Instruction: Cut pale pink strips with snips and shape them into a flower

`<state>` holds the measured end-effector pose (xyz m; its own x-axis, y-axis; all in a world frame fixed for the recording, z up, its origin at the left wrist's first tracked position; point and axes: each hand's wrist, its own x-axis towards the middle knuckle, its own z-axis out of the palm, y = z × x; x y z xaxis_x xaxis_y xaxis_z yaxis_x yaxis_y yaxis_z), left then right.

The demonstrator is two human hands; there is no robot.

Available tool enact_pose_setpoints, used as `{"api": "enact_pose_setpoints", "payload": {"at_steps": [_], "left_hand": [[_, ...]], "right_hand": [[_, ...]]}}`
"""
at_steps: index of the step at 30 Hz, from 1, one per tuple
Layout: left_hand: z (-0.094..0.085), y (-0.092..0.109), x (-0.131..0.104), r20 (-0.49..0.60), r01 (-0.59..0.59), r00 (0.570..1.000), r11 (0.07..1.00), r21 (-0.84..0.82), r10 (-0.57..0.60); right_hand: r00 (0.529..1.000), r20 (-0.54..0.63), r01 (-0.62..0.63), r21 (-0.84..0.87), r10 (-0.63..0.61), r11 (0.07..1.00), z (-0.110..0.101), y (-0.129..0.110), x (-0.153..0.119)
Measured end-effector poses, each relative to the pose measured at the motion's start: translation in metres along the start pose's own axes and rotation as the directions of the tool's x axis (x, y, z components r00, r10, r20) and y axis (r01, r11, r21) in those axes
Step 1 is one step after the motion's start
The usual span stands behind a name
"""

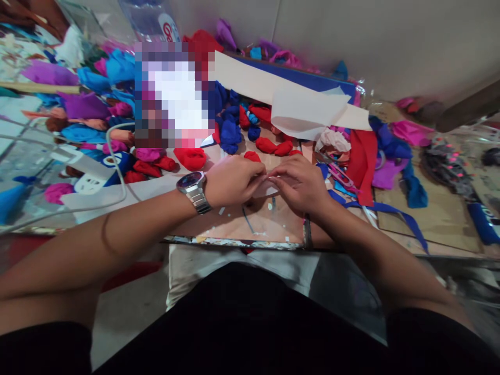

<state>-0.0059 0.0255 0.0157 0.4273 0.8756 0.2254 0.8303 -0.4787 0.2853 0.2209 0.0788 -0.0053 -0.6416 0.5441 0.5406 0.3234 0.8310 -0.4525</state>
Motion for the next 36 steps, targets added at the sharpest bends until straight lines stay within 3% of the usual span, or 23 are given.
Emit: {"api": "enact_pose_setpoints", "payload": {"at_steps": [8,14,17,24,32,36], "left_hand": [[0.001,0.003,-0.001,-0.015,-0.031,0.999,0.999,0.019,0.031],[-0.005,0.012,0.001,0.057,-0.005,0.998,1.0,0.011,0.004],[-0.004,0.01,0.0,0.041,0.014,0.999,1.0,-0.012,-0.013],[-0.002,0.002,0.0,0.039,-0.017,0.999,0.998,-0.065,0.02],[-0.005,0.002,-0.001,0.061,-0.017,0.998,0.993,-0.114,0.024],[-0.005,0.001,0.0,0.063,-0.005,0.998,0.994,-0.109,0.012]], "right_hand": [[0.993,0.059,-0.106,0.107,0.1,0.989,-0.001,-0.002,0.001],[0.97,0.158,-0.207,0.135,0.185,0.969,0.0,-0.005,0.003],[0.965,0.144,-0.244,0.179,0.22,0.953,0.0,-0.005,0.003],[0.98,0.105,-0.18,0.102,0.17,0.978,-0.001,-0.004,0.002],[0.98,0.109,-0.181,0.13,0.167,0.975,-0.001,-0.005,0.001],[0.992,0.073,-0.111,0.111,0.103,0.988,-0.002,-0.003,0.0]]}}
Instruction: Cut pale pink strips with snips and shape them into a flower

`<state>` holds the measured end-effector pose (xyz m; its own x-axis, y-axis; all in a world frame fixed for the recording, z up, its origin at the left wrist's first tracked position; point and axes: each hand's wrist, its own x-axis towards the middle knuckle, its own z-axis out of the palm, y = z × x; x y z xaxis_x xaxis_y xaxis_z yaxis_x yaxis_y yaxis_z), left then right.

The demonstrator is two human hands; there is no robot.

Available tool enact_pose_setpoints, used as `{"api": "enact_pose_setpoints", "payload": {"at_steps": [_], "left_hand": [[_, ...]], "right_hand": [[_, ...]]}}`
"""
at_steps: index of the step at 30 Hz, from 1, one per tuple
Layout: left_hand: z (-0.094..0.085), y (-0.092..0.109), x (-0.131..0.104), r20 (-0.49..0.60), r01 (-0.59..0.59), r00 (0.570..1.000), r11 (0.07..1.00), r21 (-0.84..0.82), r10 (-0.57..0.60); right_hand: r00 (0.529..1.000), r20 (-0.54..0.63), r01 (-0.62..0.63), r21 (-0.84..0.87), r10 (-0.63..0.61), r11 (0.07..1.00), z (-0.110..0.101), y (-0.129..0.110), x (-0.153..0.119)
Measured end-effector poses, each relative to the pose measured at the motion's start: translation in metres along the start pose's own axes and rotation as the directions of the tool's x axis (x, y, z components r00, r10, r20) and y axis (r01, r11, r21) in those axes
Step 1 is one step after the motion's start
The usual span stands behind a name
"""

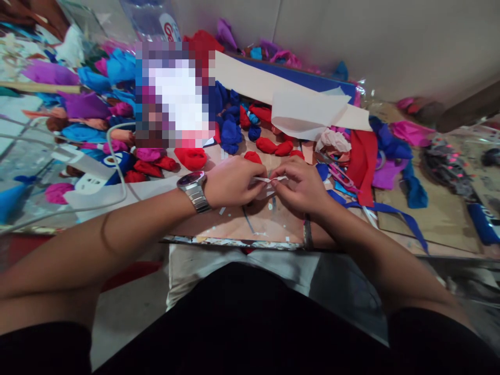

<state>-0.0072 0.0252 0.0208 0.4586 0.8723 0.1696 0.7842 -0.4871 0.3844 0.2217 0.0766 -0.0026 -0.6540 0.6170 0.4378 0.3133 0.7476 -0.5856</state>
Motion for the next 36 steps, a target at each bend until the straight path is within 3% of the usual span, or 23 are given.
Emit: {"api": "enact_pose_setpoints", "payload": {"at_steps": [6,14,20,25,29,36], "left_hand": [[-0.004,0.001,0.0,0.021,0.004,1.0,1.0,-0.028,-0.003],[-0.009,0.004,0.002,-0.014,0.043,0.999,0.974,-0.221,-0.048],[-0.007,0.004,0.002,-0.034,0.026,0.999,0.982,-0.188,-0.033],[-0.003,0.005,0.001,-0.051,-0.011,0.999,0.995,-0.098,0.006],[-0.006,0.004,0.0,-0.016,-0.013,1.0,0.993,-0.12,0.011],[-0.01,-0.002,0.002,0.038,0.04,0.999,0.992,-0.12,-0.036]], "right_hand": [[1.0,-0.013,0.02,-0.054,-0.02,0.998,0.002,0.002,0.0],[0.996,-0.029,0.08,-0.076,-0.083,0.994,0.002,0.002,0.0],[0.997,-0.017,0.068,-0.08,-0.069,0.994,0.002,0.003,0.0],[1.0,0.02,0.01,0.021,-0.01,1.0,0.002,0.001,0.001],[0.999,0.021,-0.038,0.066,0.036,0.997,0.001,0.001,0.001],[1.0,0.007,0.003,-0.068,-0.003,0.998,-0.001,0.003,0.003]]}}
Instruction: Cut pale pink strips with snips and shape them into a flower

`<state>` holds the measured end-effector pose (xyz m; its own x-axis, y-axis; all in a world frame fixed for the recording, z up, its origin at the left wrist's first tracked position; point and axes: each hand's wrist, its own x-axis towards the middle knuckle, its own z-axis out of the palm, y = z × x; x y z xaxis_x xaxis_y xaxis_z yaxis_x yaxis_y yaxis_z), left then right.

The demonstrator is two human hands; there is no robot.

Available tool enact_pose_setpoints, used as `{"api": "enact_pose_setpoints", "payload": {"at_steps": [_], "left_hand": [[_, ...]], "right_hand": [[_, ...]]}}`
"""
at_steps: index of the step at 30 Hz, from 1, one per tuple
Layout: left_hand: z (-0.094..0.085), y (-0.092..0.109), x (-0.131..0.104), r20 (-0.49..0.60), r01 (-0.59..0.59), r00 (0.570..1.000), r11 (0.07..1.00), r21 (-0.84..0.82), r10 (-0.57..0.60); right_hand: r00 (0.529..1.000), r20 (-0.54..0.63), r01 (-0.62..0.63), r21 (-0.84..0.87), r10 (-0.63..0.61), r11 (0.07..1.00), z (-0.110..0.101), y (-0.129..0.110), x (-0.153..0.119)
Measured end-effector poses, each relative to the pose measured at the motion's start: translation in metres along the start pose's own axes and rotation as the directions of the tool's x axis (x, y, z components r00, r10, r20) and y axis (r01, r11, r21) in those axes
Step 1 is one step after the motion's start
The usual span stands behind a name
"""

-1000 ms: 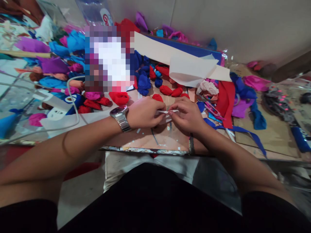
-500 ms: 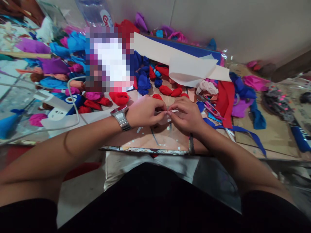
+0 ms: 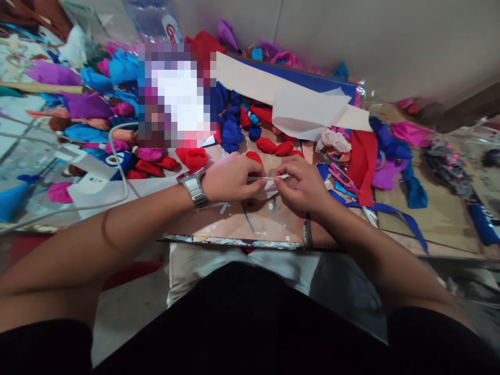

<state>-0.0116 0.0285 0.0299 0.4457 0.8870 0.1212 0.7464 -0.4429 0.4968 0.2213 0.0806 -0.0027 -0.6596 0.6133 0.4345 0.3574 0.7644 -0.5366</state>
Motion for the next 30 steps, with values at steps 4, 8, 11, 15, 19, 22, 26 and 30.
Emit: {"api": "enact_pose_setpoints", "payload": {"at_steps": [4,8,11,15,19,22,26,30], "left_hand": [[-0.002,-0.004,0.002,0.049,0.002,0.999,1.0,-0.002,-0.002],[-0.01,-0.009,0.006,0.128,0.009,0.992,0.999,-0.044,-0.003],[-0.013,-0.013,0.008,0.188,0.02,0.982,0.999,-0.051,-0.01],[-0.01,-0.015,0.009,0.22,0.029,0.975,0.998,-0.056,-0.015],[-0.003,-0.011,0.008,0.22,0.013,0.976,0.998,-0.059,0.0],[0.0,-0.007,0.007,0.214,-0.01,0.976,0.996,-0.086,0.028],[-0.002,-0.005,0.005,0.228,-0.017,0.972,0.991,-0.135,0.048],[-0.005,-0.007,0.006,0.242,-0.025,0.968,0.984,-0.176,0.068]], "right_hand": [[1.0,-0.002,-0.018,-0.015,0.018,1.0,0.0,0.001,0.0],[0.997,0.041,-0.068,0.015,0.067,0.998,-0.007,-0.004,0.0],[0.991,0.104,-0.089,0.013,0.088,0.996,-0.016,-0.007,0.001],[0.977,0.204,-0.054,-0.079,0.069,0.995,-0.025,-0.006,0.002],[0.964,0.257,0.113,-0.173,-0.065,0.978,-0.024,-0.004,0.003],[0.96,0.253,0.159,-0.155,-0.117,0.975,-0.018,-0.007,0.003],[0.97,0.202,0.16,-0.104,-0.136,0.982,-0.012,-0.01,0.001],[0.98,0.124,0.165,-0.06,-0.157,0.984,-0.009,-0.01,0.0]]}}
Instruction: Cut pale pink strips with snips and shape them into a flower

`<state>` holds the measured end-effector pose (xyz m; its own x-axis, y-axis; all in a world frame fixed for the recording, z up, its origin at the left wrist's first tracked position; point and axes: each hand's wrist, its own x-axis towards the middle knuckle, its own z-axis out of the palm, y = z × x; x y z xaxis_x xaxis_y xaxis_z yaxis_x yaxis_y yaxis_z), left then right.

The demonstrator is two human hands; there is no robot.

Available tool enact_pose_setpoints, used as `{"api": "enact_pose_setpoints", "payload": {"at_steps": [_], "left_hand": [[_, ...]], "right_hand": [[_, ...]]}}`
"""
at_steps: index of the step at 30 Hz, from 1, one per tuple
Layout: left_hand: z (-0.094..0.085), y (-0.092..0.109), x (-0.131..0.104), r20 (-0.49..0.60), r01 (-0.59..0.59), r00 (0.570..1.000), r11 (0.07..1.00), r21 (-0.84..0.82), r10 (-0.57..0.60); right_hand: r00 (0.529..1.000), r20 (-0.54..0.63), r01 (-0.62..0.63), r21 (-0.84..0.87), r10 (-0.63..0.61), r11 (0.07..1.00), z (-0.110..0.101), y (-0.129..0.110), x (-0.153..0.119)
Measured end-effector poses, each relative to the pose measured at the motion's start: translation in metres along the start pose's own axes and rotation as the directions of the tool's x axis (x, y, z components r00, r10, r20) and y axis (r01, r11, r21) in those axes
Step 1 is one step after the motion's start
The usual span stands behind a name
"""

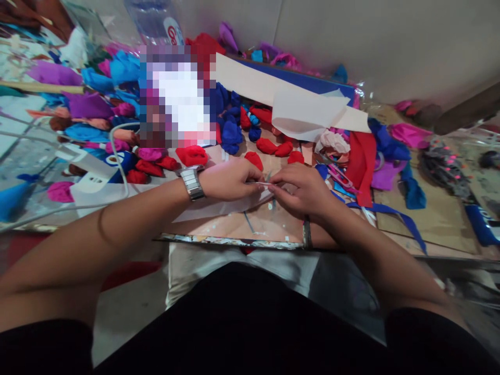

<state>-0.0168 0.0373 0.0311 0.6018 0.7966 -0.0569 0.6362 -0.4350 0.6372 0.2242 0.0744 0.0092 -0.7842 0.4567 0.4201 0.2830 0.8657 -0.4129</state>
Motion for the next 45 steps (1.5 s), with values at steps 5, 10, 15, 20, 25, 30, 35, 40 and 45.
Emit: {"api": "enact_pose_setpoints", "payload": {"at_steps": [5,10,15,20,25,30,35,40,45], "left_hand": [[-0.0007,-0.0008,0.0,0.0,-0.004,1.0,0.999,-0.034,0.004],[-0.0008,-0.0015,0.0005,-0.001,-0.003,1.0,0.999,-0.039,0.002],[-0.0024,-0.0021,0.0007,0.011,0.014,1.0,0.998,-0.062,-0.013],[-0.0013,-0.003,0.0012,-0.004,0.04,0.999,0.994,-0.099,-0.04],[-0.0007,-0.0044,0.001,-0.007,0.071,0.997,0.993,-0.091,-0.072],[0.0005,-0.0049,0.0009,-0.036,0.065,0.997,0.99,-0.129,-0.07],[0.0015,-0.004,0.0009,-0.03,0.076,0.996,0.988,-0.135,-0.081],[0.003,-0.0039,0.0012,-0.061,0.092,0.993,0.985,-0.146,-0.101],[0.0041,-0.0046,0.0014,-0.047,0.087,0.994,0.979,-0.186,-0.098]], "right_hand": [[0.998,-0.062,0.014,0.004,-0.013,1.0,0.0034,-0.0006,-0.0009],[0.995,-0.066,0.073,-0.038,-0.075,0.997,0.0054,0.0026,-0.0023],[0.992,-0.065,0.106,-0.054,-0.11,0.993,0.0054,0.0061,-0.0029],[0.991,-0.082,0.108,-0.033,-0.11,0.994,0.0046,0.0049,-0.0022],[0.987,-0.1,0.124,-0.045,-0.128,0.991,0.0034,0.004,-0.0011],[0.995,-0.064,0.079,-0.045,-0.082,0.996,0.0024,0.004,-0.0014],[1.0,-0.02,0.021,-0.058,-0.022,0.998,0.0037,0.0049,-0.0028],[0.995,-0.072,0.057,-0.088,-0.063,0.995,0.0044,0.0047,-0.0017],[0.993,-0.08,0.081,-0.08,-0.088,0.993,0.005,0.0041,-0.0013]]}}
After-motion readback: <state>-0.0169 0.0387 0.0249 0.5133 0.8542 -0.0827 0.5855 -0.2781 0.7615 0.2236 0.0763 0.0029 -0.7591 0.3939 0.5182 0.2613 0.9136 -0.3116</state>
